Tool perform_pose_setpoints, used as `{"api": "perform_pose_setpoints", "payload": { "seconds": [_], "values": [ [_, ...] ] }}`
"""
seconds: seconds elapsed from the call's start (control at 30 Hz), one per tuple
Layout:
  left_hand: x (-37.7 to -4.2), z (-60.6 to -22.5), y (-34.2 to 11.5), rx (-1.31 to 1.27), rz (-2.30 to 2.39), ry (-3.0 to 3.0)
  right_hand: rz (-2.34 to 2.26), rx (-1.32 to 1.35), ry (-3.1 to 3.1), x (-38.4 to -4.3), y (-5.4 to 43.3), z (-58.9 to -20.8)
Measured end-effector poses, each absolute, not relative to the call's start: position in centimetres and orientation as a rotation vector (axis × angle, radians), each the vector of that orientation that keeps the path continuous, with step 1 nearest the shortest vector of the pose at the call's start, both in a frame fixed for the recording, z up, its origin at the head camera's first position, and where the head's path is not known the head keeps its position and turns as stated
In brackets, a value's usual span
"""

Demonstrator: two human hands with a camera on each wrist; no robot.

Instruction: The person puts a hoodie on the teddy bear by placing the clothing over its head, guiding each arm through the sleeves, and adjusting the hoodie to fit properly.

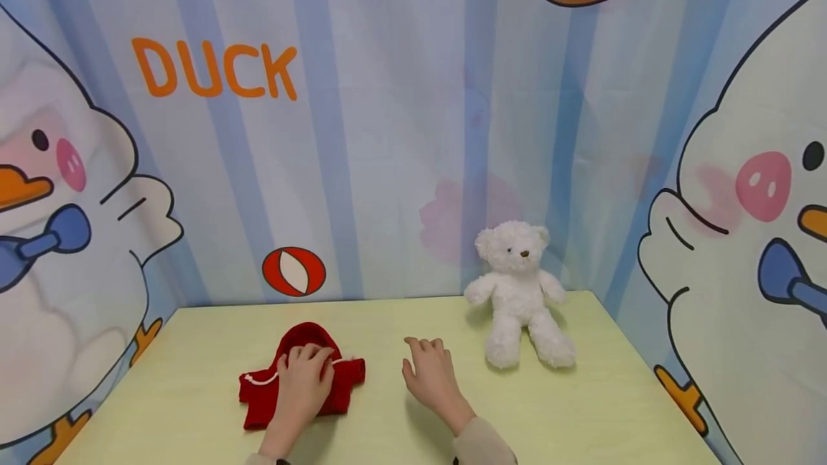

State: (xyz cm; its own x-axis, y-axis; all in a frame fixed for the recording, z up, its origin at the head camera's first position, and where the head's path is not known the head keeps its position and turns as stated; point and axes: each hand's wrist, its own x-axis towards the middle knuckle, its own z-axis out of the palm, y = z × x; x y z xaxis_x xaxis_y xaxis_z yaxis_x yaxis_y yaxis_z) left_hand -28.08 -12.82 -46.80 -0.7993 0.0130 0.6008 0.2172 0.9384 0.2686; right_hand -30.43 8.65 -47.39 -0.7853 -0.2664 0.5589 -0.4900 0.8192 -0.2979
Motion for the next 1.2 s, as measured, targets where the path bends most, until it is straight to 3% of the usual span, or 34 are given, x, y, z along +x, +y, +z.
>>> {"api": "perform_pose_setpoints", "payload": {
  "seconds": [0.37,0.63,1.2],
  "values": [
    [-30.0,-47.0,-17.9,0.153,-0.639,-2.593,1.088,0.721,-2.614,-32.0,3.8,-47.1],
    [-30.9,-47.3,-20.5,0.382,-0.747,-2.768,1.479,0.665,-2.659,-32.8,1.4,-47.7],
    [-31.0,-47.6,-22.3,0.409,-0.985,-2.871,1.492,0.469,-2.764,-34.0,-0.7,-50.0]
  ]
}}
